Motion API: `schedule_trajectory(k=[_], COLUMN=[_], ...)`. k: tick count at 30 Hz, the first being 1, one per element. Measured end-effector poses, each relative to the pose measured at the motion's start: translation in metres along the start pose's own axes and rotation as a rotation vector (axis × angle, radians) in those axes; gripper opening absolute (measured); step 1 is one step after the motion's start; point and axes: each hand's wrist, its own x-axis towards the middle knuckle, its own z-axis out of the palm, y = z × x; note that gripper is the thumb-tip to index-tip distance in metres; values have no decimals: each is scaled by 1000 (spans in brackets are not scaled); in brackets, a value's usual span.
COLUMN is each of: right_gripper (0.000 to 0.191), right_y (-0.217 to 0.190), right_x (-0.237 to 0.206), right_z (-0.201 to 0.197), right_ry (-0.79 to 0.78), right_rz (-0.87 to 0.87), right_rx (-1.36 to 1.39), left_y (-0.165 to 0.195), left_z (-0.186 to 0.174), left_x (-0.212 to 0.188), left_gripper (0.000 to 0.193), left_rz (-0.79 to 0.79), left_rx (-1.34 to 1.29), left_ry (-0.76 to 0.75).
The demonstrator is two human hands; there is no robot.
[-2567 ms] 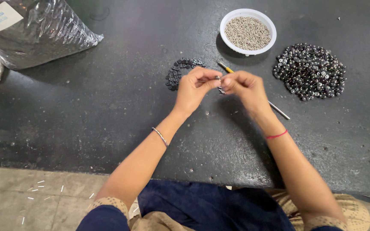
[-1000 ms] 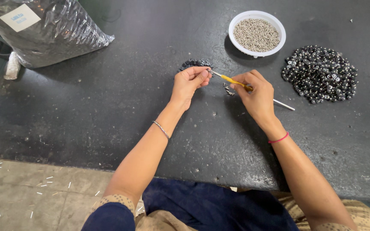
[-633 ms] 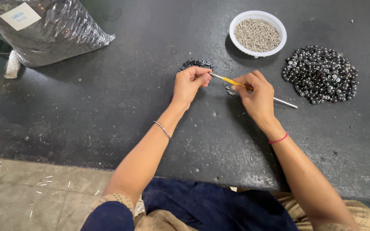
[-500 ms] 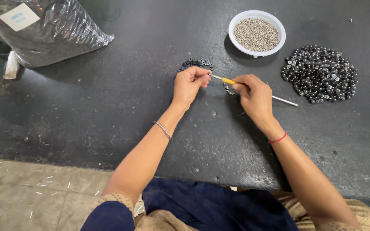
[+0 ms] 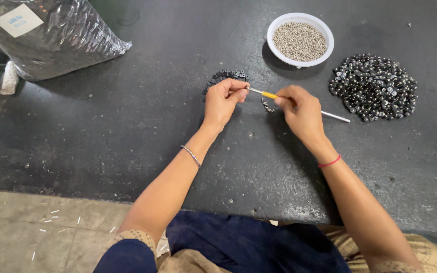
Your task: The person assembles small black and silver components on a dark work surface. They use a yellow-handled tool to press or adjust parts, then place the assembled units into a growing pile. The process is repeated continuously with components drawn from nearby piles and a white bowl.
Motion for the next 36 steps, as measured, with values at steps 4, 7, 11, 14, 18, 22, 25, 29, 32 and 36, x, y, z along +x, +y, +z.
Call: schedule_trajectory(k=[4, 7, 11, 14, 18, 22, 25, 29, 32, 36], right_gripper=[5, 15, 13, 7, 10, 19, 11, 18, 10, 21], right_y=[2, 2, 6, 10, 8, 1, -3, -5, -7, -5], right_x=[7, 9, 11, 12, 15, 18, 17, 17, 17, 17], right_z=[-3, -6, -8, -8, -9, -12, -9, -9, -12, -11], right_ry=[-34, 0, 31, 14, -51, 5, 9, -124, -41, -12], right_rz=[20, -124, -152, -7, 31, -109, -58, 173, -129, -148], right_rx=[-109, -8, 113, -39, -66, 41, -35, -177, -66, -5], left_y=[0, -1, -4, -6, -6, -3, 0, 2, 1, 0], left_z=[3, 3, 5, 9, 10, 7, 5, 5, 5, 2], left_x=[4, 5, 8, 11, 12, 12, 12, 11, 10, 11], left_gripper=[15, 15, 16, 16, 15, 15, 15, 15, 14, 15], left_rz=[4, -11, -3, -1, -19, -18, -10, -23, -14, -19], left_rx=[-9, -3, -8, -4, 9, 14, 9, 61, -40, 6], left_ry=[-7, 4, -1, -16, -4, 0, -9, -5, -5, 0])
